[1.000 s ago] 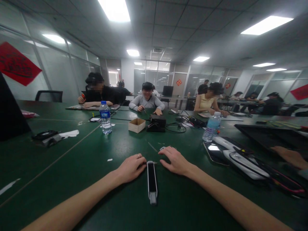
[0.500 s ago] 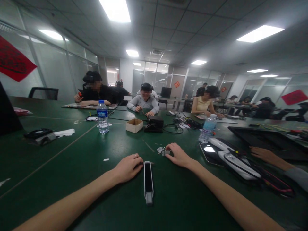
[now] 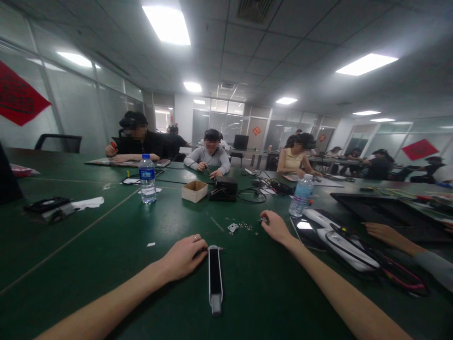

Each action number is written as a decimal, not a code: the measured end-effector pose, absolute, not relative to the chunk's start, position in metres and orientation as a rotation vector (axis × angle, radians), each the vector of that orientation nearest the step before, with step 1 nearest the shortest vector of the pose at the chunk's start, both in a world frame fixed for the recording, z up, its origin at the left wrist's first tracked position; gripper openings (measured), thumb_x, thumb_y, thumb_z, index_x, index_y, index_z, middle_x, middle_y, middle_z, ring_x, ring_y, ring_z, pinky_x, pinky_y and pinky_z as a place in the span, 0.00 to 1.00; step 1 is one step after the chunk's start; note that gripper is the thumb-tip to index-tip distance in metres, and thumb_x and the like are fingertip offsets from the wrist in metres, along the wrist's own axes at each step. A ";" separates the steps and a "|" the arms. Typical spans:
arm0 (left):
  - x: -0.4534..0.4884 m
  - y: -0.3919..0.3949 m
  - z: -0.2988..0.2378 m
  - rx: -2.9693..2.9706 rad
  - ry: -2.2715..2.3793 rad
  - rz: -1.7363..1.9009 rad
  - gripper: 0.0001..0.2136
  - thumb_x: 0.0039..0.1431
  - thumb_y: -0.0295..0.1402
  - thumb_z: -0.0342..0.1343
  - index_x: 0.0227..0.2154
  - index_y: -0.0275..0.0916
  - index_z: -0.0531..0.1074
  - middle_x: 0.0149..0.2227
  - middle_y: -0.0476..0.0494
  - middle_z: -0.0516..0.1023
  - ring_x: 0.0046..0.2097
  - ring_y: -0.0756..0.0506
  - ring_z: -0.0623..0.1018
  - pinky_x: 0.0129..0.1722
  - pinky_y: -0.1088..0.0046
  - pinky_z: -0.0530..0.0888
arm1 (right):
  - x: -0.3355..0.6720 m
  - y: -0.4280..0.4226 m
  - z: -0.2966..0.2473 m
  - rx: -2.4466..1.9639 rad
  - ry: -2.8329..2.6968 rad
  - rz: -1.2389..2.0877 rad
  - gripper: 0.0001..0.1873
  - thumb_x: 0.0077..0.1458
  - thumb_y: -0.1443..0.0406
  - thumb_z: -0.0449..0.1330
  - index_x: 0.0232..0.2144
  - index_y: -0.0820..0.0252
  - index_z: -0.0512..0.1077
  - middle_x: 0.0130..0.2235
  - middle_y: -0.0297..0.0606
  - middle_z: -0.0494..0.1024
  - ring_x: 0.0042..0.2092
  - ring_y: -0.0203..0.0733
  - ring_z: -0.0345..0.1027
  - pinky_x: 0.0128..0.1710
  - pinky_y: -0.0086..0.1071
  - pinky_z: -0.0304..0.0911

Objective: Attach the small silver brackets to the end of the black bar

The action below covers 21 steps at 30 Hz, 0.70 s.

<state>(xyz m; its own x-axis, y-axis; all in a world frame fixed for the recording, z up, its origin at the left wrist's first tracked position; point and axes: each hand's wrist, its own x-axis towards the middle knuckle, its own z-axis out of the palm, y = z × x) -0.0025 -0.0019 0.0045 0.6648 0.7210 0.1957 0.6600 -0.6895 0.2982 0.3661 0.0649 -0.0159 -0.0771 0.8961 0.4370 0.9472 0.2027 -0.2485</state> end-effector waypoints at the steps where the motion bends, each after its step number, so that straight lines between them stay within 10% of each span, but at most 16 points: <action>1: -0.002 -0.002 0.004 2.682 1.121 0.448 0.10 0.66 0.34 0.46 0.41 0.40 0.72 0.41 0.43 0.73 0.41 0.45 0.74 0.40 0.70 0.71 | 0.365 0.066 -0.018 -1.706 -2.008 -0.117 0.10 0.53 0.72 0.55 0.38 0.61 0.70 0.37 0.39 0.73 0.40 0.42 0.67 0.39 0.32 0.60; 21: -0.002 -0.001 0.003 2.711 1.140 0.422 0.08 0.66 0.33 0.48 0.42 0.40 0.71 0.41 0.44 0.72 0.41 0.45 0.74 0.40 0.70 0.70 | 0.297 0.058 -0.008 -1.671 -2.307 -0.150 0.13 0.62 0.67 0.53 0.42 0.56 0.77 0.43 0.43 0.76 0.47 0.46 0.63 0.45 0.36 0.56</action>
<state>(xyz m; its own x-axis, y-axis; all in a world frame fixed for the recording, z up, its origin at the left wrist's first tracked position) -0.0021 -0.0010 0.0032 0.6674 0.7195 0.1919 0.6713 -0.6929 0.2632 0.2969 0.0578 -0.0084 -0.2866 0.9129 0.2907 0.9428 0.3226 -0.0836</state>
